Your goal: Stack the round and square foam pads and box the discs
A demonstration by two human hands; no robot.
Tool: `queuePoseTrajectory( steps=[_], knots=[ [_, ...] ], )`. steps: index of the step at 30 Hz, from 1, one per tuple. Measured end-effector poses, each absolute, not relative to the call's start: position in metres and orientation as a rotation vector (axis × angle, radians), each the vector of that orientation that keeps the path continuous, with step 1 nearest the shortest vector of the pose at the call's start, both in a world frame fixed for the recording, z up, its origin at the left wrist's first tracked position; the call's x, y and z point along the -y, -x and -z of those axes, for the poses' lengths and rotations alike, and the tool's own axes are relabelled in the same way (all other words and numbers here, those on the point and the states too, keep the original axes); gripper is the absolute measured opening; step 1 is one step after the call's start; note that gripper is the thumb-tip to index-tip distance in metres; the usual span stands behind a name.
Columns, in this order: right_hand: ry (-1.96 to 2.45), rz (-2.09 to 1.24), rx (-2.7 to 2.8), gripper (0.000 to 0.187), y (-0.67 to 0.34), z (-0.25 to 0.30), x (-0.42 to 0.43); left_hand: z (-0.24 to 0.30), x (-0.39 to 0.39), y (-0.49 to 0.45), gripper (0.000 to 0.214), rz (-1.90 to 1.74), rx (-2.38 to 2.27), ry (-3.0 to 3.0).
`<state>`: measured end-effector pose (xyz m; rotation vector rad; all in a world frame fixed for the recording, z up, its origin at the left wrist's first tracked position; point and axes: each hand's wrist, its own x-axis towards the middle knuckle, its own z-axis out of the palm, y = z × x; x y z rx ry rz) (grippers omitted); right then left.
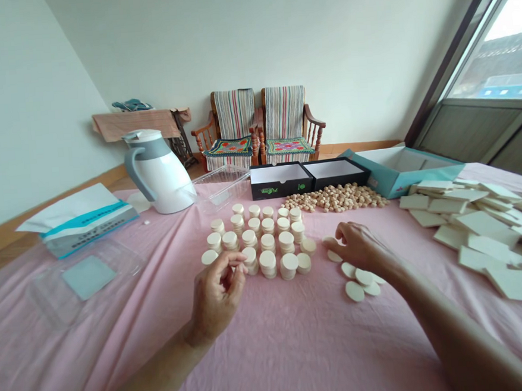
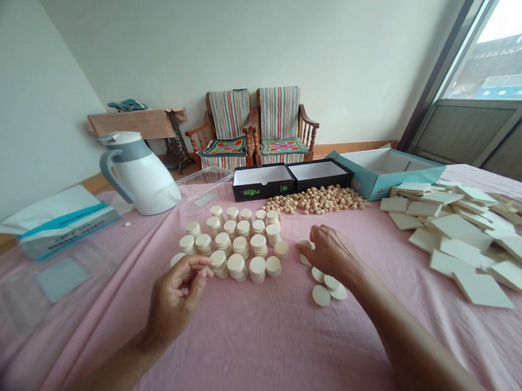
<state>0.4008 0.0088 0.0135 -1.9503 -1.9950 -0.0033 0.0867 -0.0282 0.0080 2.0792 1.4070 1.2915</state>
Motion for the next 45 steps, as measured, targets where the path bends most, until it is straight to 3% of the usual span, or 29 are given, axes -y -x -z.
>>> queuePoseTrajectory(
  steps=[5,9,11,19,29,39,45],
  knots=[
    [1.746,-0.157,2.062,0.011,-0.413,-0.014,-0.013,-0.01,0.029,-0.088,0.014,-1.302,-1.397,-2.078],
    [1.507,-0.293,2.223,0.044,-0.416,-0.016,-0.012,-0.011,0.029,-0.088,0.014,-1.299,-1.405,-2.074],
    [1.45,-0.336,2.283,0.049,-0.416,-0.018,-0.011,-0.011,0.029,-0.088,0.014,-1.296,-1.403,-2.076],
    [1.489,-0.268,2.208,0.02,-0.408,-0.013,-0.014,-0.009,0.029,-0.088,0.015,-1.295,-1.411,-2.074],
    [1.391,-0.282,2.111,0.016,-0.373,-0.021,-0.005,-0.011,0.029,-0.089,0.014,-1.301,-1.396,-2.077],
    [1.445,-0.203,2.002,0.021,-0.399,-0.013,-0.017,-0.01,0.029,-0.088,0.014,-1.296,-1.398,-2.075],
    [1.541,-0.25,2.285,0.052,-0.419,-0.012,-0.016,-0.008,0.028,-0.087,0.014,-1.296,-1.39,-2.094]
  ],
)
